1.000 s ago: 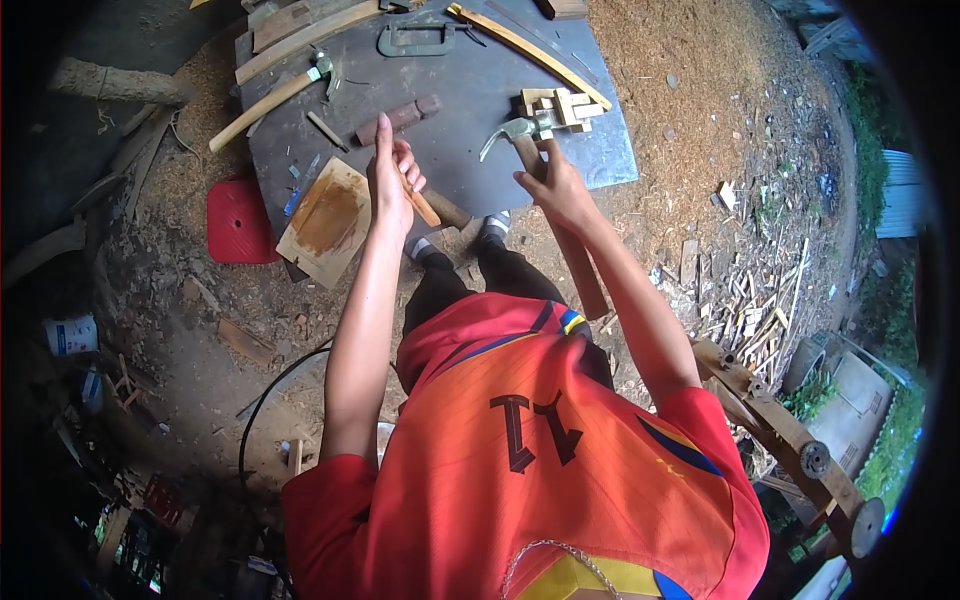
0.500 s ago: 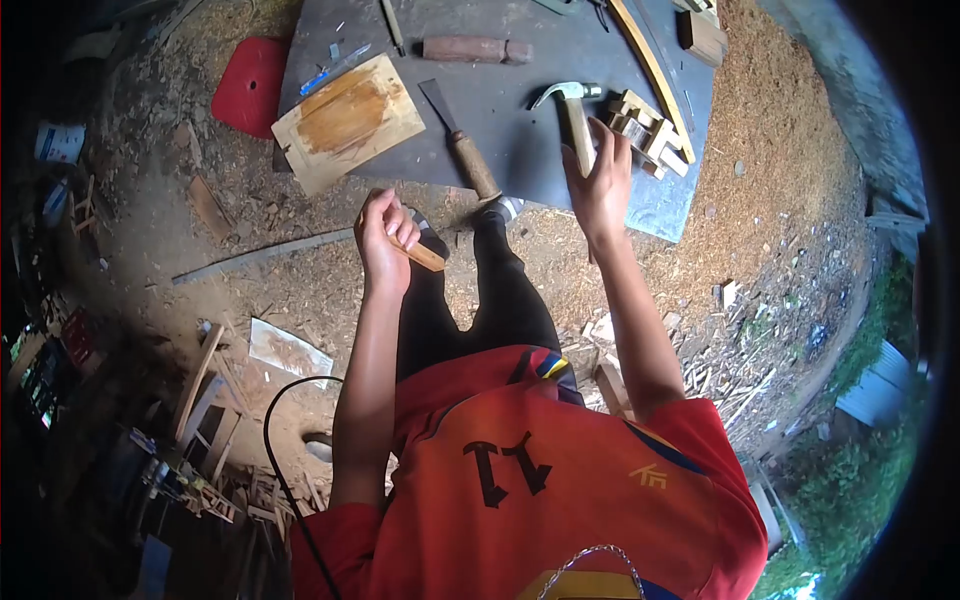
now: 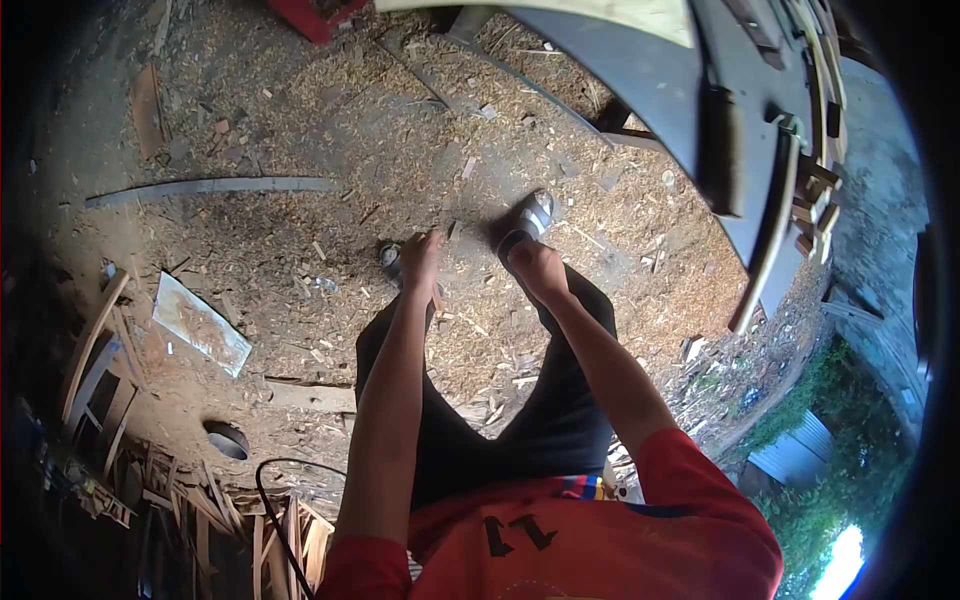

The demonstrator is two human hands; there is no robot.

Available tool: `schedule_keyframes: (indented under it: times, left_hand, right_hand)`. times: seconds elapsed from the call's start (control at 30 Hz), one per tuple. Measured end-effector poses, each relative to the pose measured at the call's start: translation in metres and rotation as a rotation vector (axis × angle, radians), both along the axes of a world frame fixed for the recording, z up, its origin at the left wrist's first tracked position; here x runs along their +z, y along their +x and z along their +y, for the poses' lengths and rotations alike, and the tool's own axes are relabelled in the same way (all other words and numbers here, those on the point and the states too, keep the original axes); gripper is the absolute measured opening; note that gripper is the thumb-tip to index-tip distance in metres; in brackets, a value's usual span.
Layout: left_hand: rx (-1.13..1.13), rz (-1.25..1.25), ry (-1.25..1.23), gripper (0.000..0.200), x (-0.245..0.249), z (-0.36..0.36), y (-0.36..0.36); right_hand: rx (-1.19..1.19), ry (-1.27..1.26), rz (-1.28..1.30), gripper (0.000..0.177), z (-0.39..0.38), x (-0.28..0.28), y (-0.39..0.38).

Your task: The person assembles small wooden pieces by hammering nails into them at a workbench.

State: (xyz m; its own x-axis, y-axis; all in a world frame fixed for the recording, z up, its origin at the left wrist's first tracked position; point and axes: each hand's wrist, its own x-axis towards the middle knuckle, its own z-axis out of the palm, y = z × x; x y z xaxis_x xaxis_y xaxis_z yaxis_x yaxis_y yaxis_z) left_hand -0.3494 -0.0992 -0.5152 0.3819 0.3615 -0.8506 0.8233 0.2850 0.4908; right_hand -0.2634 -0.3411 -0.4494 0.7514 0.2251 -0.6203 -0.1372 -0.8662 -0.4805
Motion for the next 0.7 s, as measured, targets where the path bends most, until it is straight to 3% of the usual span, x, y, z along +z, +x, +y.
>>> schedule_keyframes:
  times: [0.07,0.1,0.2,0.3,0.37,0.47,0.7]
  left_hand:
    - [-0.132,-0.042,0.068,0.039,-0.064,-0.019,-0.018]
    - [-0.071,0.002,0.018,0.042,-0.093,-0.027,-0.019]
    - [-0.170,0.067,0.008,0.038,-0.194,-0.053,-0.031]
    - [-0.166,0.061,-0.088,0.031,-0.272,-0.085,-0.032]
    - [-0.096,0.062,-0.157,0.031,-0.296,-0.100,-0.022]
    - [-0.163,0.020,-0.158,0.032,-0.334,-0.122,-0.019]
    - [-0.123,-0.022,-0.176,0.039,-0.323,-0.125,-0.012]
  right_hand:
    - [-0.011,-0.134,0.033,0.019,0.008,-0.082,-0.002]
    - [-0.022,-0.192,0.036,0.018,0.008,-0.131,-0.003]
    - [-0.071,-0.229,-0.035,0.020,0.001,-0.265,0.001]
    - [-0.031,-0.225,-0.203,0.025,-0.018,-0.358,0.008]
    - [0.080,-0.202,-0.207,0.029,-0.027,-0.387,0.015]
    - [0.183,-0.174,-0.218,0.032,-0.032,-0.407,0.021]
    - [0.300,-0.189,-0.209,0.034,-0.036,-0.424,0.023]
